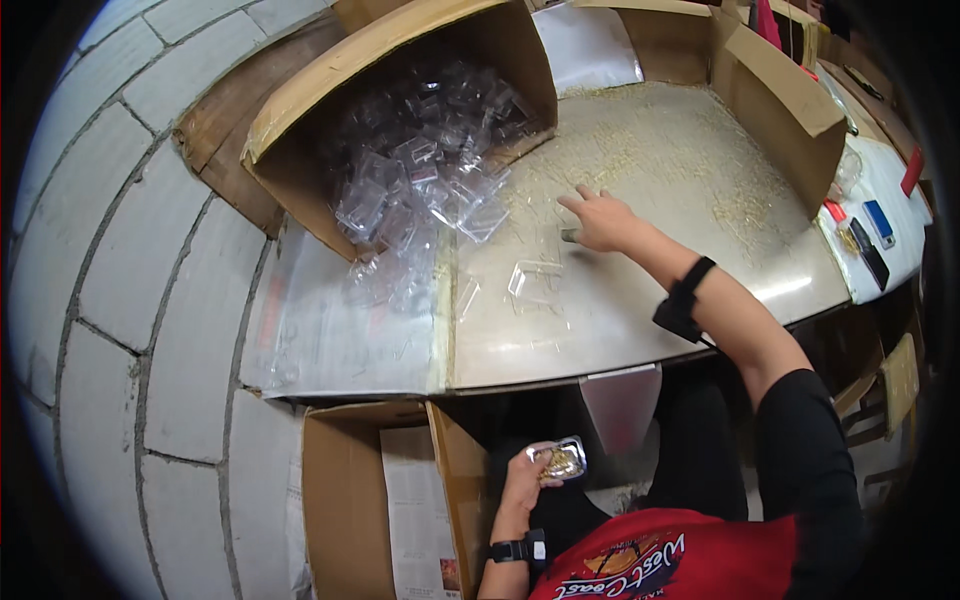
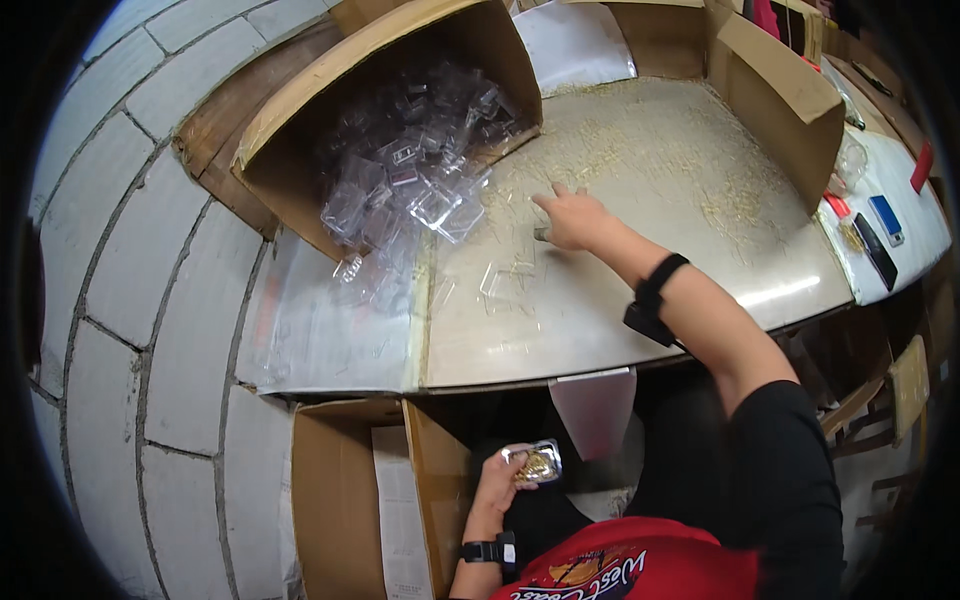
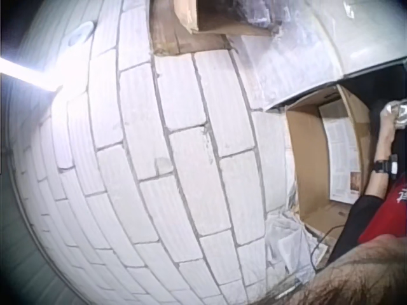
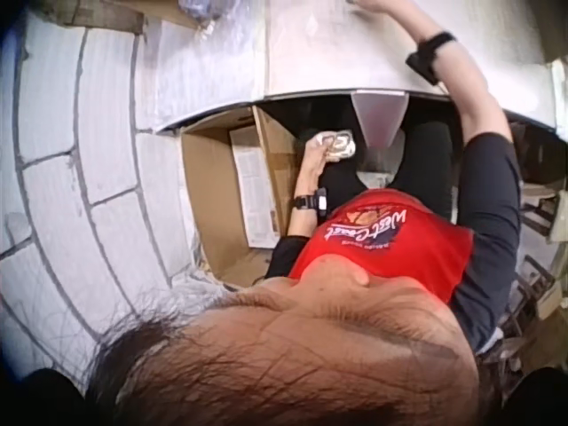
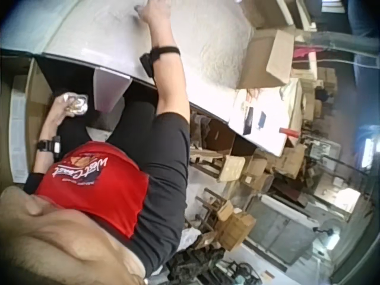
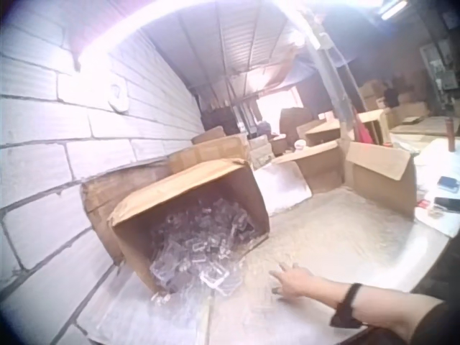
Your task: The person gathers small yellowish items from a table surface and places them into small clear plastic containers. They handle the items by hand, picking them up from the table and filling the containers one by one. The filled containers are then placed into a cardboard box.
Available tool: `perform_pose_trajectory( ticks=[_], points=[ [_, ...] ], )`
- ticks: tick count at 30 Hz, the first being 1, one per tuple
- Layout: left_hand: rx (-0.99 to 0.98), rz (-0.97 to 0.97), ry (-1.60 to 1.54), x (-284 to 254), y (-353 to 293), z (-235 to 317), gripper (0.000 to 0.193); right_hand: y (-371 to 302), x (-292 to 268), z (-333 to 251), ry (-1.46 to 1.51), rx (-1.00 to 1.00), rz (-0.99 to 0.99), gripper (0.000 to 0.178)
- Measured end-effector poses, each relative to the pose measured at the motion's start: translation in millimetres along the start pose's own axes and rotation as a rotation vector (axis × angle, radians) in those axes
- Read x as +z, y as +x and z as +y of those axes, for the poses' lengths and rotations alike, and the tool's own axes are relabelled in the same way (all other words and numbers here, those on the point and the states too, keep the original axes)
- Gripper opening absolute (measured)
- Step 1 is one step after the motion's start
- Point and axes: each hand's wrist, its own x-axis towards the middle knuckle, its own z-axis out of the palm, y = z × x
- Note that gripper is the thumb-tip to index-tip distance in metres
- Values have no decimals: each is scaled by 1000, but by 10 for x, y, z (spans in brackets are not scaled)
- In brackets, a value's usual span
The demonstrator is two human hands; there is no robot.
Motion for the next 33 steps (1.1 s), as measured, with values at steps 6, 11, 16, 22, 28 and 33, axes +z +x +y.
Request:
perform_pose_trajectory(
  ticks=[6, 11, 16, 22, 28, 33],
  points=[
    [-87, -47, -57, 178, 66, -100, 28, 385, -5, -304, -160, 9, -355, 68],
    [-69, -73, -72, 245, 179, -154, 33, -392, 316, 49, -334, -212, -171, 56],
    [-52, -36, -102, 271, 254, -227, 34, -1453, 195, 78, 270, -201, -17, 45],
    [-85, -75, -47, 472, 118, -317, 35, -1764, 284, 246, 509, 34, 222, 42],
    [-81, -199, -97, 845, 210, -575, 36, -1698, 596, -470, 181, -243, 313, 43],
    [-87, -149, -192, 917, 137, -497, 37, -2479, 500, -779, 322, -235, 288, 43]
  ],
)
